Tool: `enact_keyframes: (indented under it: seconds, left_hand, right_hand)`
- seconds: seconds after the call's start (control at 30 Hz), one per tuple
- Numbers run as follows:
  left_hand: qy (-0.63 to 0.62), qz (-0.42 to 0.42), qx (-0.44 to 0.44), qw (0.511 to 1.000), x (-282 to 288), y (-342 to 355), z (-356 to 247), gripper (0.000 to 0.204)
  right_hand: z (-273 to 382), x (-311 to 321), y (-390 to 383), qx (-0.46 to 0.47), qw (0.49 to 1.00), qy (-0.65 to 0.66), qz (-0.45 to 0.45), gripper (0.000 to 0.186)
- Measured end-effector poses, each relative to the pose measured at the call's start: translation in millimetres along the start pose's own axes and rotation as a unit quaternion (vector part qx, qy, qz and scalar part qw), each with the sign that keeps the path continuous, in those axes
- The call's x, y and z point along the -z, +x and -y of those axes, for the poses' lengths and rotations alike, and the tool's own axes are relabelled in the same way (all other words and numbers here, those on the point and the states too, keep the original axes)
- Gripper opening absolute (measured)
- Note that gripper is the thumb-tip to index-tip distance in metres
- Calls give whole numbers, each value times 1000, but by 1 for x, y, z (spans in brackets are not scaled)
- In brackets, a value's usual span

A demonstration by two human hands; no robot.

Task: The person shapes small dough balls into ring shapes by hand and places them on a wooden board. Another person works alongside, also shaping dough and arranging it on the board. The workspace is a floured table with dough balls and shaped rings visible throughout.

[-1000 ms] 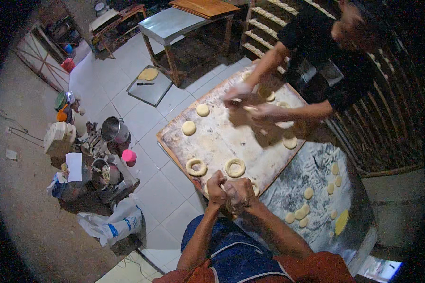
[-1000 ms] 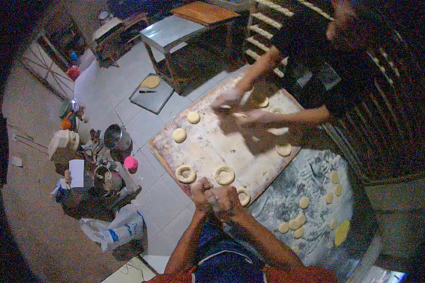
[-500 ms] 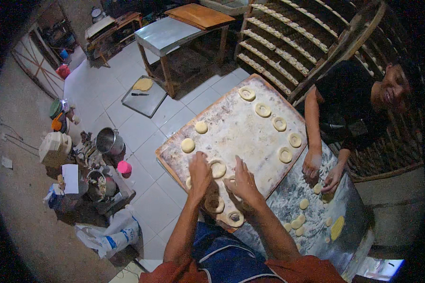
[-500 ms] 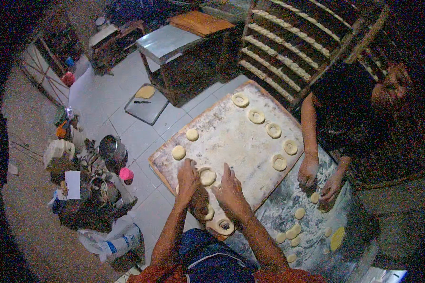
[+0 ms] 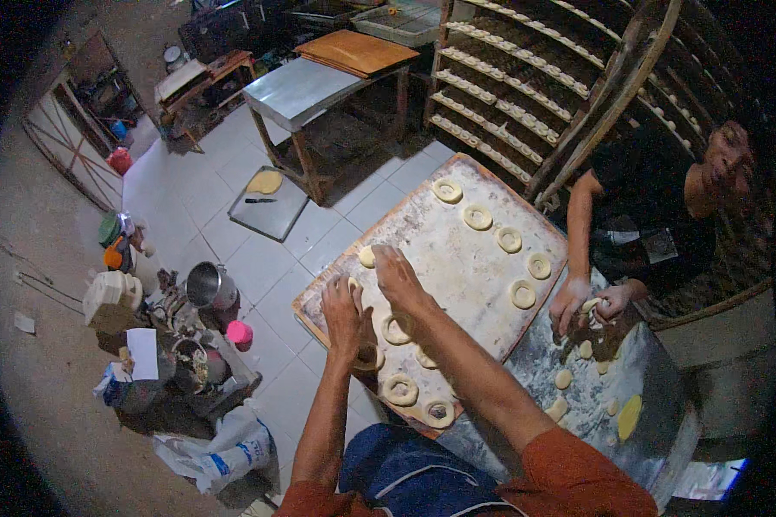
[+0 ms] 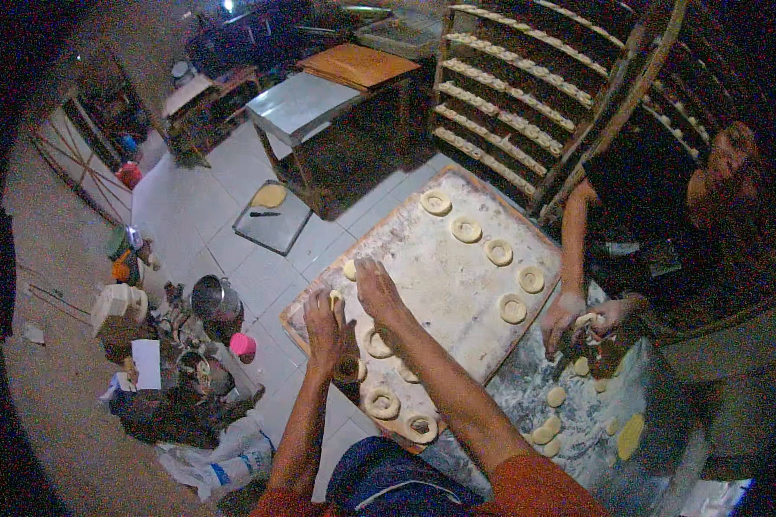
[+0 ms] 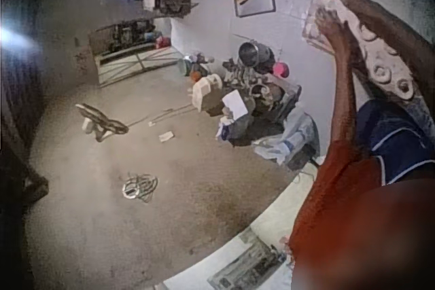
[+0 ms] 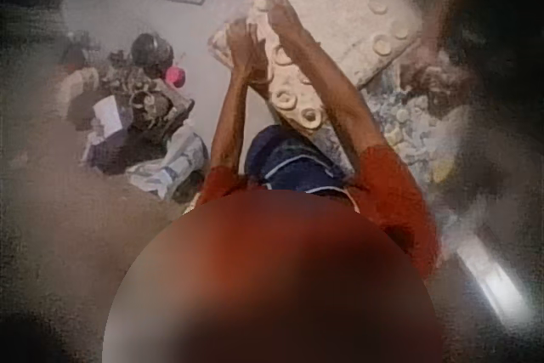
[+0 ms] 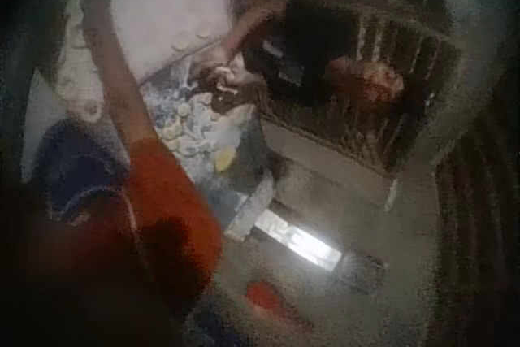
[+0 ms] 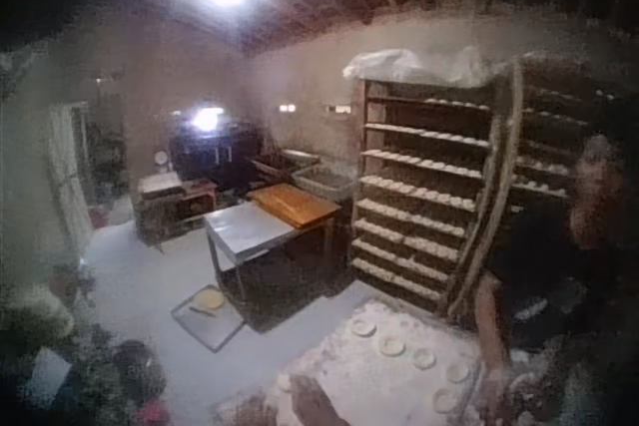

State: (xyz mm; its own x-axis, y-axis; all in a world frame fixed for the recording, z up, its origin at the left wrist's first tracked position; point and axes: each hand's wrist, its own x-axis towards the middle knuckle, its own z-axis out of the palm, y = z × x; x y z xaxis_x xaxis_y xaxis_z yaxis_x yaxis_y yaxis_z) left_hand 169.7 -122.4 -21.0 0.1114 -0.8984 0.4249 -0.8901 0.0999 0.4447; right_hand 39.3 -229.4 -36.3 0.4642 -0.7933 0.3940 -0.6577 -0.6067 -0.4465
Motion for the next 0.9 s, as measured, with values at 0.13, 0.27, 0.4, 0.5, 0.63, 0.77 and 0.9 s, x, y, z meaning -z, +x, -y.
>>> enact_keyframes:
  seconds: [0.13, 0.27, 0.4, 0.5, 0.63, 0.77, 0.9]
  left_hand:
    - [153, 62, -71, 984, -30, 0, 132, 27]
    - [-72, -39, -118, 990, -30, -4, 175, 16]
    - [-223, 57, -16, 973, 14, 3, -12, 14]
    - [-324, 149, 20, 934, 8, -35, -80, 21]
    - [-403, 283, -78, 867, -22, -84, -224, 24]
    - [-271, 360, -98, 887, -100, -124, -295, 31]
    - [-106, 210, -261, 936, -139, -132, -294, 38]
  right_hand:
    - [62, -18, 49, -135, 918, 363, 81, 44]
    - [71, 10, 17, -26, 980, 179, 88, 32]
    - [29, 44, -65, -176, 892, 388, -152, 24]
    - [18, 110, -166, -212, 832, 481, -178, 24]
    - [-27, 215, -314, -396, 859, 258, -194, 27]
    - [-115, 260, -442, -441, 831, 47, -336, 33]
    - [-164, 310, -468, -547, 801, 12, -244, 45]
